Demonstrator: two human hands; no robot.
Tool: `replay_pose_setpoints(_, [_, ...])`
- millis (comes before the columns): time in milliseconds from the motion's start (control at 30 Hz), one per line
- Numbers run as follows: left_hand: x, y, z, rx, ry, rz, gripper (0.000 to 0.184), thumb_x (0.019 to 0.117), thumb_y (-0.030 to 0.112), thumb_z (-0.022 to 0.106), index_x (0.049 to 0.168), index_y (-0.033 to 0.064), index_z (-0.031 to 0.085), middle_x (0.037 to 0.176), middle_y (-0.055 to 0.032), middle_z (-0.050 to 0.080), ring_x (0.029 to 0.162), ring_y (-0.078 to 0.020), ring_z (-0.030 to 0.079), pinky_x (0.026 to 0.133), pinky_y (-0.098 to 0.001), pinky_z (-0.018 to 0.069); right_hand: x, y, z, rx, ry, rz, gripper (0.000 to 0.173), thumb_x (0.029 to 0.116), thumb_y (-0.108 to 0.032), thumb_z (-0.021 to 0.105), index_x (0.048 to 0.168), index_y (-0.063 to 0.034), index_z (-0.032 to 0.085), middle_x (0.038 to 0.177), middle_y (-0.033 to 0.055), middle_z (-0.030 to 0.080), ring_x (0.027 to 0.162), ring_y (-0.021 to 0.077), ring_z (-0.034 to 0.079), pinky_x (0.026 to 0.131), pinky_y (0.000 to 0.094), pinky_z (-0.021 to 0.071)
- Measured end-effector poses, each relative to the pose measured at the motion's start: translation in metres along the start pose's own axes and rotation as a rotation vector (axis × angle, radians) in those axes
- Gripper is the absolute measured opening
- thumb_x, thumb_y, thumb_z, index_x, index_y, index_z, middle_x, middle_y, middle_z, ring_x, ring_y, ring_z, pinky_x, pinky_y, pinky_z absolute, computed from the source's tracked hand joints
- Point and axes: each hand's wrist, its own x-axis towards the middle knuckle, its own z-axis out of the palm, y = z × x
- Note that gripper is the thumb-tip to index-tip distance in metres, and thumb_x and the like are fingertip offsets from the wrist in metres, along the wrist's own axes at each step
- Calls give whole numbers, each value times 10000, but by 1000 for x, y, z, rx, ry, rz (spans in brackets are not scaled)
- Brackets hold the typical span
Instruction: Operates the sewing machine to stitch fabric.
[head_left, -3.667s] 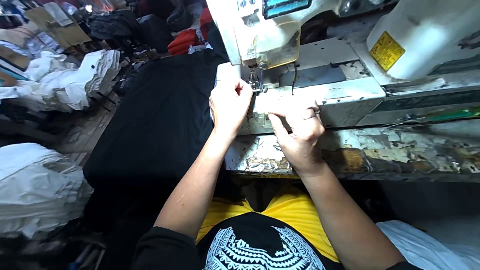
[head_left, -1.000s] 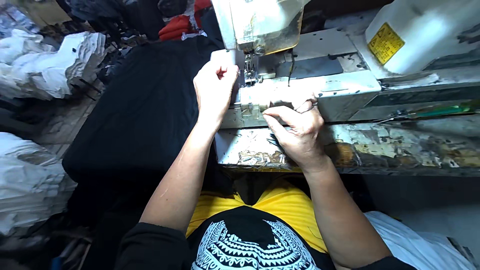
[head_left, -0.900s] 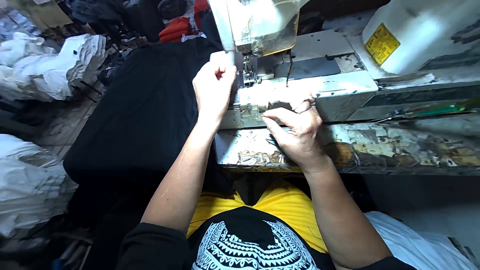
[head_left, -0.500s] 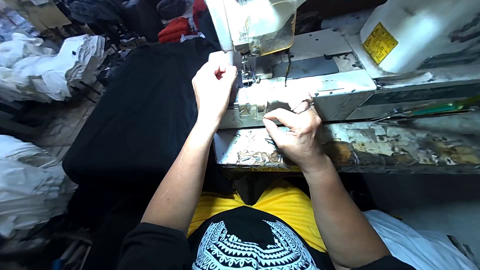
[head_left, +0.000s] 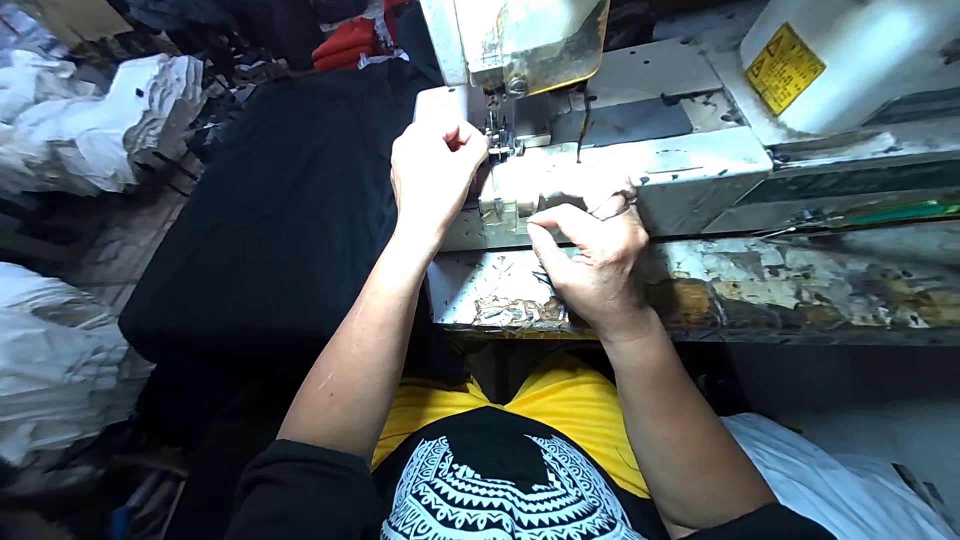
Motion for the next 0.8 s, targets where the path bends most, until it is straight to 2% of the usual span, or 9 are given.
replay_pose_setpoints(167, [1, 2, -1, 9, -11, -27, 148, 907, 214, 693, 782, 135, 706, 721, 65, 621, 697, -42, 575, 687, -314, 443, 0, 1, 1, 3, 8, -5, 89, 895, -82, 699, 862, -65, 780, 871, 133, 717, 985, 296, 647, 1003, 410, 444])
replay_pose_setpoints(267, [1, 2, -1, 20, -13, -30, 134, 908, 211, 688, 800, 137, 716, 715, 64, 625, 678, -38, 575, 671, -304, 448, 0, 1, 1, 10, 5, -13, 89, 896, -83, 696, 865, -66, 779, 860, 133, 716, 965, 293, 665, 1054, 445, 433])
replay_pose_setpoints(333, [1, 2, 0, 28, -15, -26, 135, 910, 210, 689, 804, 133, 719, 719, 60, 630, 678, -38, 577, 674, -303, 451, -1, 2, 1, 8, 14, -9, 88, 889, -90, 704, 860, -72, 785, 847, 121, 728, 954, 289, 670, 1022, 430, 447])
replay_pose_setpoints(533, [1, 3, 0, 43, -13, -26, 135, 914, 213, 688, 811, 131, 716, 727, 59, 631, 690, -45, 580, 689, -316, 452, 0, 2, 1, 9, 15, -16, 94, 892, -86, 697, 852, -73, 781, 848, 124, 717, 980, 301, 666, 1041, 441, 440])
replay_pose_setpoints(633, [1, 2, 0, 40, -9, -20, 143, 917, 221, 689, 810, 130, 715, 728, 60, 628, 697, -45, 578, 697, -317, 448, -1, 2, 2, 16, 23, -12, 96, 889, -89, 695, 850, -77, 783, 821, 114, 711, 926, 282, 664, 975, 415, 472])
replay_pose_setpoints(800, [1, 2, 1, 33, -4, -15, 153, 917, 226, 691, 795, 135, 709, 719, 64, 622, 692, -44, 574, 691, -314, 442, 0, 0, -1, 29, -2, -2, 93, 896, -81, 693, 866, -69, 781, 859, 129, 713, 956, 296, 664, 987, 432, 474])
